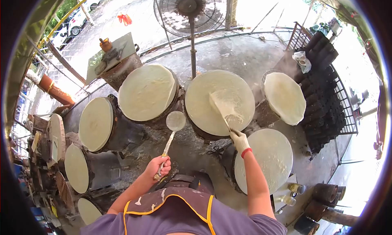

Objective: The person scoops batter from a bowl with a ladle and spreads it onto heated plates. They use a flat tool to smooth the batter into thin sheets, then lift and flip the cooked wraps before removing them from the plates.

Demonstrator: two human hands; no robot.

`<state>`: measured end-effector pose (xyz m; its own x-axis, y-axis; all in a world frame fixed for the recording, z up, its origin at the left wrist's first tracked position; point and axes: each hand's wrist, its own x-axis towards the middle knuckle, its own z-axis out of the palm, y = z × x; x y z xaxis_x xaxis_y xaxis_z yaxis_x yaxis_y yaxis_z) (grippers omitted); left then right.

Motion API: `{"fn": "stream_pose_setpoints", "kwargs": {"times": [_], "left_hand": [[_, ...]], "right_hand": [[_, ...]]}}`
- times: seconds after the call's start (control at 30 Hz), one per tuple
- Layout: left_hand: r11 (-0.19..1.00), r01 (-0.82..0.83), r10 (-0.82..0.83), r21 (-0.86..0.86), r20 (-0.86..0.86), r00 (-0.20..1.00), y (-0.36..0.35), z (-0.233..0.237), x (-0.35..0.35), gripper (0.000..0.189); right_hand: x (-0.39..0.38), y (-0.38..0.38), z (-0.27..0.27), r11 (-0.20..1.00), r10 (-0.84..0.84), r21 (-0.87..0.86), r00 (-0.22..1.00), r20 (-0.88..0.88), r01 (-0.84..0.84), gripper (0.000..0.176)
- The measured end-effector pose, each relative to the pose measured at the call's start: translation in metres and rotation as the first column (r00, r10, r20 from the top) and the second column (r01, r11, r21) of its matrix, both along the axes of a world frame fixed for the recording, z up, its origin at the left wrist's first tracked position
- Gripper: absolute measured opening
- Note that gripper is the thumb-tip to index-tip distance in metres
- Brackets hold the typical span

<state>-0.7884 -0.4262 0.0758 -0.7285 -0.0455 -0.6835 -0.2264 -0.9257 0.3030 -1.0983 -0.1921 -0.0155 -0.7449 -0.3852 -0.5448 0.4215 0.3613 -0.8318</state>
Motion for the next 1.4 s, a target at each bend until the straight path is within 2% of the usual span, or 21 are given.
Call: {"fn": "stream_pose_setpoints", "kwargs": {"times": [0.07, 0.13, 0.17, 0.27, 0.33, 0.4, 0.5, 0.6, 0.67, 0.7, 0.73, 0.77, 0.83, 0.93, 1.03, 1.07, 1.1, 1.2, 1.27, 1.33, 1.4], "left_hand": [[0.995, 0.065, -0.061, -0.073, 0.051, 0.997, -0.004, -0.004, -0.007, 0.009], [0.976, 0.14, -0.128, -0.166, 0.082, 0.988, -0.008, -0.01, -0.019, 0.01], [0.958, 0.173, -0.155, -0.229, 0.092, 0.984, -0.007, -0.009, -0.03, 0.011], [0.862, 0.293, -0.261, -0.414, 0.133, 0.956, -0.007, -0.012, -0.065, 0.012], [0.815, 0.324, -0.294, -0.48, 0.139, 0.946, -0.001, -0.011, -0.087, 0.012], [0.759, 0.348, -0.314, -0.551, 0.159, 0.936, 0.005, -0.013, -0.109, 0.012], [0.656, 0.398, -0.32, -0.641, 0.242, 0.916, 0.025, -0.027, -0.134, 0.011], [0.645, 0.386, -0.254, -0.66, 0.291, 0.922, 0.054, -0.04, -0.149, 0.012], [0.68, 0.411, -0.363, -0.607, 0.209, 0.908, 0.048, -0.041, -0.152, 0.011], [0.862, 0.31, -0.303, -0.401, 0.084, 0.949, 0.037, -0.03, -0.151, 0.011], [0.968, 0.199, -0.205, -0.153, -0.02, 0.979, 0.022, -0.01, -0.14, 0.011], [0.972, 0.207, -0.222, -0.109, -0.145, 0.964, 0.011, 0.017, -0.12, 0.009], [0.957, 0.21, -0.253, -0.199, -0.223, 0.941, 0.007, 0.048, -0.08, 0.009], [0.961, 0.18, -0.233, -0.209, -0.267, 0.935, 0.018, 0.056, -0.076, 0.01], [0.977, 0.162, -0.186, -0.138, -0.183, 0.965, 0.026, 0.06, -0.086, 0.01], [0.981, 0.16, -0.174, -0.108, -0.139, 0.975, 0.025, 0.059, -0.085, 0.01], [0.987, 0.158, -0.16, -0.026, -0.131, 0.978, 0.021, 0.051, -0.078, 0.01], [0.997, 0.063, -0.06, 0.041, -0.089, 0.994, 0.007, 0.054, -0.04, 0.01], [0.993, 0.028, -0.014, 0.117, -0.118, 0.993, -0.006, 0.054, -0.01, 0.011], [0.978, -0.125, 0.153, 0.169, -0.163, 0.975, -0.036, 0.051, 0.044, 0.012], [0.966, -0.209, 0.235, 0.154, -0.171, 0.957, -0.056, 0.047, 0.075, 0.012]], "right_hand": [[-0.003, 0.007, -0.004, 1.0, 0.017, -0.007, 0.996, -0.084, -0.018, 0.031], [-0.017, -0.004, -0.001, 0.984, -0.16, -0.088, 0.985, -0.057, 0.155, 0.033], [-0.027, -0.011, -0.015, 0.957, -0.251, -0.182, 0.958, -0.138, 0.225, 0.033], [-0.001, -0.01, -0.003, 0.994, -0.05, -0.098, 0.996, -0.078, 0.042, 0.031], [0.026, 0.018, -0.028, 0.998, -0.043, -0.037, 0.994, 0.097, 0.047, 0.035], [0.057, 0.036, -0.006, 0.971, -0.176, -0.116, 0.953, 0.246, 0.21, 0.034], [0.087, 0.014, -0.024, 0.808, -0.525, -0.131, 0.802, 0.286, 0.575, 0.027], [0.119, -0.017, -0.028, 0.914, -0.304, -0.18, 0.907, 0.29, 0.364, 0.022], [0.124, -0.01, -0.029, 0.913, -0.263, -0.222, 0.909, 0.324, 0.343, 0.023], [0.123, -0.008, -0.029, 0.911, -0.238, -0.247, 0.91, 0.338, 0.33, 0.024], [0.126, -0.005, 0.001, 0.902, -0.275, -0.248, 0.912, 0.304, 0.354, 0.027], [0.123, 0.0, 0.002, 0.881, -0.309, -0.29, 0.918, 0.248, 0.375, 0.029], [0.111, 0.008, 0.015, 0.803, -0.404, -0.393, 0.894, 0.195, 0.449, 0.041], [0.088, -0.007, 0.002, 0.82, -0.516, -0.223, 0.85, 0.106, 0.526, 0.042], [0.082, -0.013, -0.041, 0.996, -0.081, -0.037, 0.974, -0.213, 0.075, 0.039], [0.085, -0.007, -0.04, 0.994, 0.107, 0.046, 0.977, -0.187, -0.1, 0.039], [0.091, -0.005, -0.03, 0.991, 0.121, -0.032, 0.983, -0.137, -0.126, 0.037], [0.105, 0.006, -0.024, 0.942, -0.28, -0.182, 0.96, 0.032, 0.281, 0.033], [0.114, 0.005, -0.021, 0.779, -0.61, -0.144, 0.791, 0.044, 0.61, 0.03], [0.139, -0.018, -0.019, 0.876, -0.455, -0.126, 0.884, 0.104, 0.466, 0.03], [0.149, -0.038, -0.026, 0.989, -0.071, -0.119, 0.991, 0.116, 0.084, 0.031]]}}
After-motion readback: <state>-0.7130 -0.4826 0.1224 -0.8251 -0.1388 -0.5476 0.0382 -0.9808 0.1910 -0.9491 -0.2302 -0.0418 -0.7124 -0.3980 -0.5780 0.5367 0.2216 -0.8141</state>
